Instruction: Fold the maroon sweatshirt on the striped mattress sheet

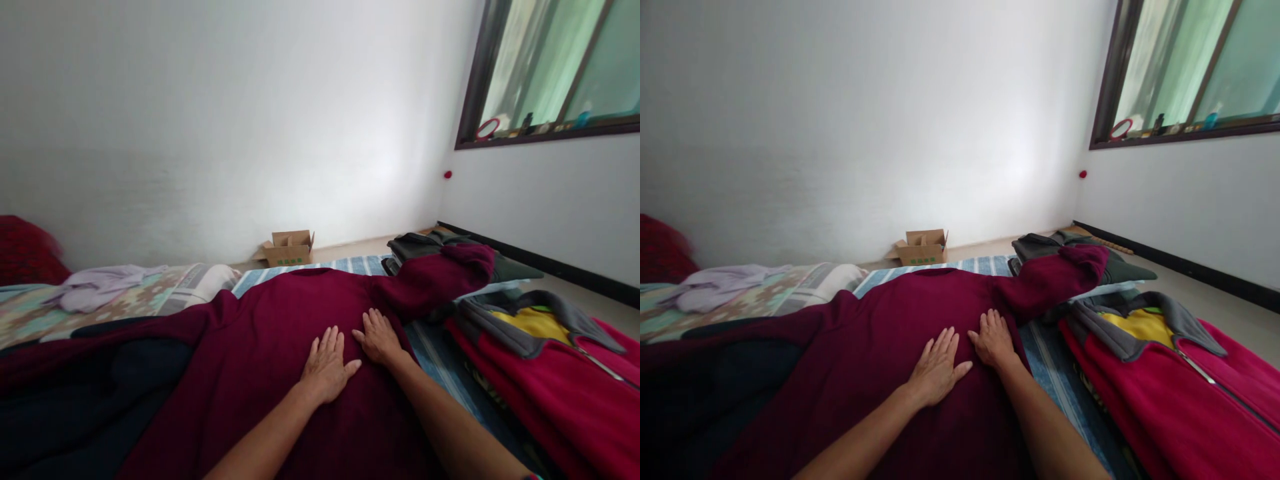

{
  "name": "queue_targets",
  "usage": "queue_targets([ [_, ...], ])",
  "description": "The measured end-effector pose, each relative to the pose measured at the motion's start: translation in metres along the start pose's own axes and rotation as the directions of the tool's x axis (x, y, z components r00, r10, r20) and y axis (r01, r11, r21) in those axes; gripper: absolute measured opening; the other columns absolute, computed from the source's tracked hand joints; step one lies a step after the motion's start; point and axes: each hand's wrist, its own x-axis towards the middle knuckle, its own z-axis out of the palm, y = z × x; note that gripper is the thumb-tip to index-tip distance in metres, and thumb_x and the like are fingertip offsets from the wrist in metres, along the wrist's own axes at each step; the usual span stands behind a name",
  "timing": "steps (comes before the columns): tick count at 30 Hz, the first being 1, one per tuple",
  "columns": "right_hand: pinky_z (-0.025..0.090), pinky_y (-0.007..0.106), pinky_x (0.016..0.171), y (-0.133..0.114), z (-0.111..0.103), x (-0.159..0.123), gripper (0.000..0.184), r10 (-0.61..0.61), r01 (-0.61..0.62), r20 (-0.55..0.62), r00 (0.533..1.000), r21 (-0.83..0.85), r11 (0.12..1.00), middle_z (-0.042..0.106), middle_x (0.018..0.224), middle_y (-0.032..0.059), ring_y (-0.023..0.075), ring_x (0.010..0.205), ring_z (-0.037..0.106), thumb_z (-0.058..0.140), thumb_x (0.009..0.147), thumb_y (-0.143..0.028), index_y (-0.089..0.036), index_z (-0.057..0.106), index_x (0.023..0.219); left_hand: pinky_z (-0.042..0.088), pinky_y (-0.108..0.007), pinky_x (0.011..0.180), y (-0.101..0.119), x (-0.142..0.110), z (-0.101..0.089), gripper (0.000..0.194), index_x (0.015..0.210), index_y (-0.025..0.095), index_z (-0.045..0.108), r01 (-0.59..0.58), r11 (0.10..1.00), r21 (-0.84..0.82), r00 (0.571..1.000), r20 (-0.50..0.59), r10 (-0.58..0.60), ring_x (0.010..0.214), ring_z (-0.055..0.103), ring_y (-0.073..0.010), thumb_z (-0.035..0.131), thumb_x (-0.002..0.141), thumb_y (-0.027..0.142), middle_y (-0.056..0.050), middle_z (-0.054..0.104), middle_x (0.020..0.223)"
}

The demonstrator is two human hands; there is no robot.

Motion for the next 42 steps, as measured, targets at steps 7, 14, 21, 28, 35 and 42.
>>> queue_targets([
  [7,0.016,0.043,0.109,-0.002,0.000,-0.018,0.067,-0.057,0.059,-0.045,0.997,0.051,0.997,0.029,0.146,0.0210,0.0320,0.136,0.020,0.030,0.092,-0.050,-0.002,0.035,0.139,0.012,-0.046,0.112,0.012,-0.016,0.000,0.074,0.144,0.008,0.021,-0.090,0.995,-0.038,0.996,0.000,0.090,0.140,0.007,-0.0249,0.026,0.088,0.055,-0.012,0.012,0.152],
  [14,0.035,0.030,0.097,-0.001,-0.027,-0.036,0.040,0.045,-0.020,-0.198,0.979,0.125,0.992,0.056,0.123,0.0127,0.0227,0.116,0.049,0.040,0.090,-0.038,-0.013,0.059,0.116,0.011,-0.047,0.113,0.012,-0.022,0.014,0.073,0.144,0.009,0.023,-0.158,0.987,-0.026,0.987,-0.009,0.158,0.140,0.006,-0.0249,0.027,0.088,0.056,-0.012,0.013,0.151],
  [21,0.041,0.031,0.083,0.024,-0.100,-0.070,0.043,0.446,-0.308,-0.517,0.731,0.333,0.891,0.060,0.109,0.0115,0.0228,0.100,0.056,0.039,0.089,-0.038,-0.014,0.050,0.122,0.011,-0.045,0.113,0.022,-0.025,-0.005,0.073,0.144,0.009,0.024,-0.162,0.981,-0.107,0.987,-0.001,0.163,0.140,0.005,-0.0247,0.028,0.088,0.055,-0.012,0.011,0.152],
  [28,0.041,0.040,0.081,0.060,-0.170,-0.078,0.058,0.537,-0.558,-0.693,0.481,0.230,0.797,0.053,0.112,0.0183,0.0344,0.106,0.049,0.053,0.078,-0.040,-0.011,0.041,0.127,0.016,-0.041,0.113,0.038,-0.008,-0.020,0.068,0.141,0.004,0.029,-0.193,0.944,-0.268,0.981,-0.031,0.192,0.140,0.011,-0.0263,0.037,0.086,0.043,-0.017,0.018,0.151],
  [35,0.045,0.041,0.078,0.082,-0.180,-0.055,0.052,0.696,-0.654,-0.519,0.496,0.304,0.693,0.054,0.109,0.0196,0.0340,0.101,0.056,0.054,0.075,-0.035,-0.011,0.042,0.119,0.023,-0.038,0.111,0.053,0.012,-0.016,0.062,0.135,0.005,0.039,-0.269,0.873,-0.406,0.960,-0.189,0.208,0.134,0.029,-0.0274,0.048,0.081,0.035,-0.018,0.036,0.143],
  [42,0.046,0.040,0.077,0.099,-0.184,-0.043,0.033,0.728,-0.674,-0.441,0.525,0.307,0.672,0.061,0.101,0.0215,0.0319,0.097,0.061,0.041,0.082,-0.021,-0.008,0.054,0.110,0.042,-0.035,0.097,0.079,0.027,-0.046,0.039,0.112,0.009,0.060,-0.410,0.776,-0.479,0.886,-0.412,0.214,0.108,0.057,-0.0254,0.053,0.077,0.025,-0.014,0.062,0.115],
])
